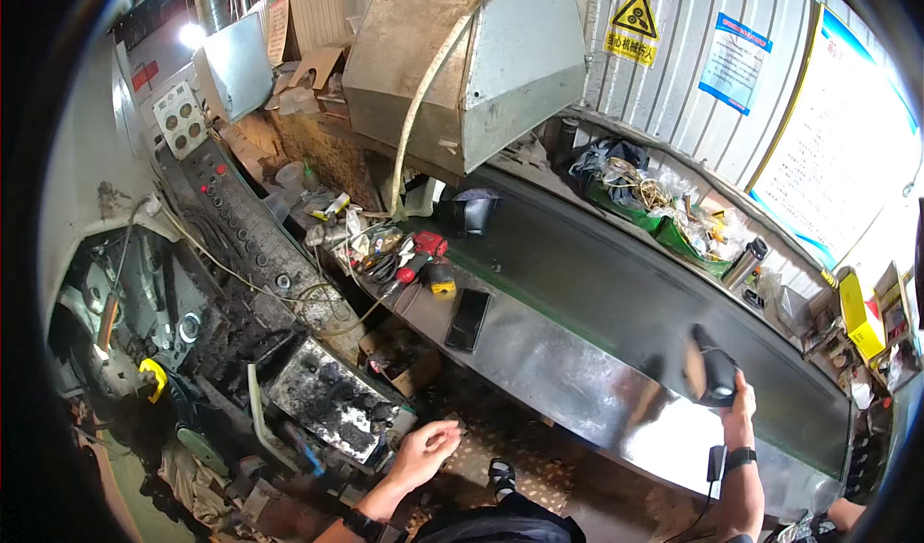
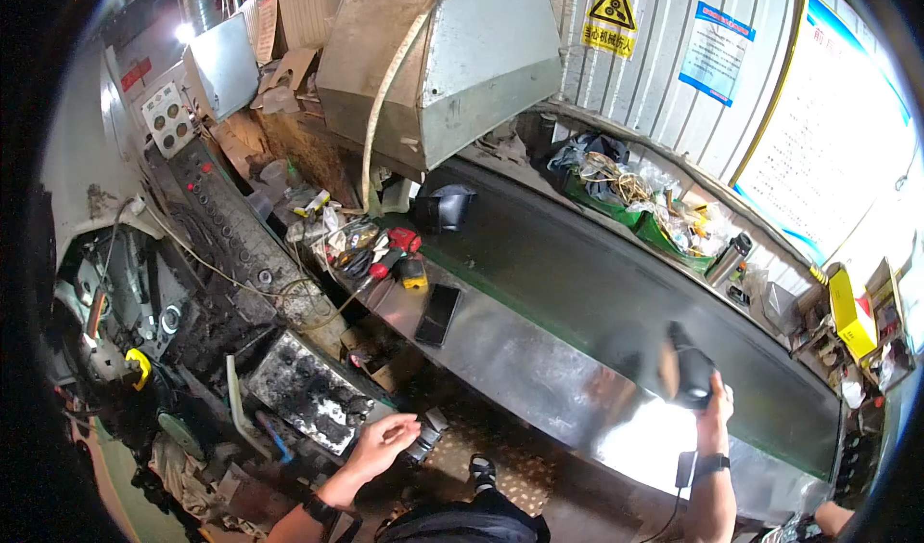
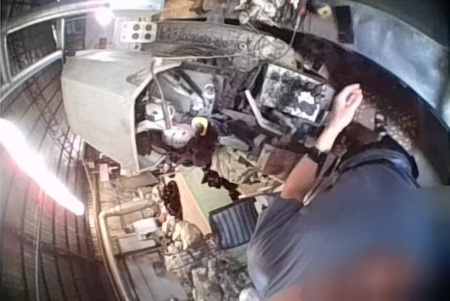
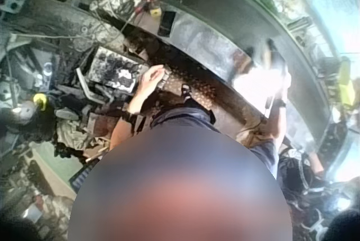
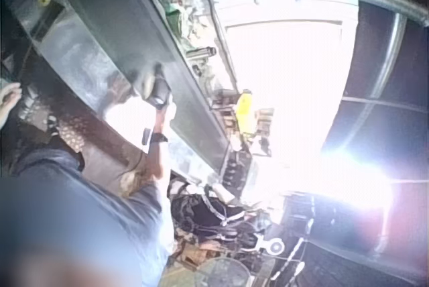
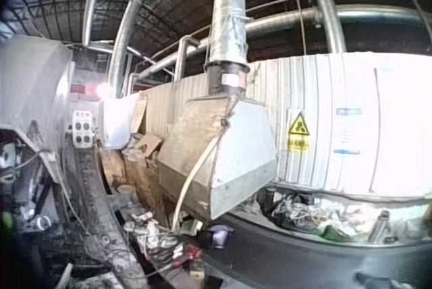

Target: Operating a shoe lasting machine to shape the upper of the shoe over the last.

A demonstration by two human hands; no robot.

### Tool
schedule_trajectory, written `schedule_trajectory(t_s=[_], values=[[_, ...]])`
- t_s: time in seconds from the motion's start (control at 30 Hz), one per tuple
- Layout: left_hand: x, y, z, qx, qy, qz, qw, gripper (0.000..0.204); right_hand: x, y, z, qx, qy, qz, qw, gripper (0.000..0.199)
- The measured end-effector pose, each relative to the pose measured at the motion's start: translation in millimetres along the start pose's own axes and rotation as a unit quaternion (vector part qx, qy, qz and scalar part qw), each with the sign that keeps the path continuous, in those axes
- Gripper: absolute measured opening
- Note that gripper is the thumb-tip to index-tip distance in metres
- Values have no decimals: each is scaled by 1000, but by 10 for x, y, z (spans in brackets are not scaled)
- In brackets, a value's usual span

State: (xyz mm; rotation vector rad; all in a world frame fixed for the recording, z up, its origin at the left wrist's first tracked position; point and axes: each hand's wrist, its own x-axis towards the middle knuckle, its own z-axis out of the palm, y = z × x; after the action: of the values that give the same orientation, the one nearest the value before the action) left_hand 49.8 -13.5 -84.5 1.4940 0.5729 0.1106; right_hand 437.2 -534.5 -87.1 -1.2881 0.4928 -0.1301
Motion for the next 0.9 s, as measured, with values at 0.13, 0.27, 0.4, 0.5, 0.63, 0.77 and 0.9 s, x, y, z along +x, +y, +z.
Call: schedule_trajectory(t_s=[0.13,0.27,0.4,0.5,0.63,0.77,0.9], values=[[-111,-219,-53,-10,48,-35,998,30,1025,642,-466,73,112,-13,991,23],[-228,-189,-155,-58,103,-70,990,28,491,1075,642,12,-75,102,992,20],[-313,201,-140,-113,129,-17,985,27,-1563,944,2312,123,-538,310,774,45],[-471,663,-97,-123,133,104,978,25,-3127,528,2830,199,-576,593,526,90],[-895,1163,-218,-96,168,217,957,28,-4320,200,3047,194,-674,630,332,105],[-1335,1289,-470,-68,264,215,938,16,-4958,244,3067,124,-721,608,307,109],[-1683,1148,-766,-88,314,226,918,9,-5422,425,3077,57,-787,548,277,110]])
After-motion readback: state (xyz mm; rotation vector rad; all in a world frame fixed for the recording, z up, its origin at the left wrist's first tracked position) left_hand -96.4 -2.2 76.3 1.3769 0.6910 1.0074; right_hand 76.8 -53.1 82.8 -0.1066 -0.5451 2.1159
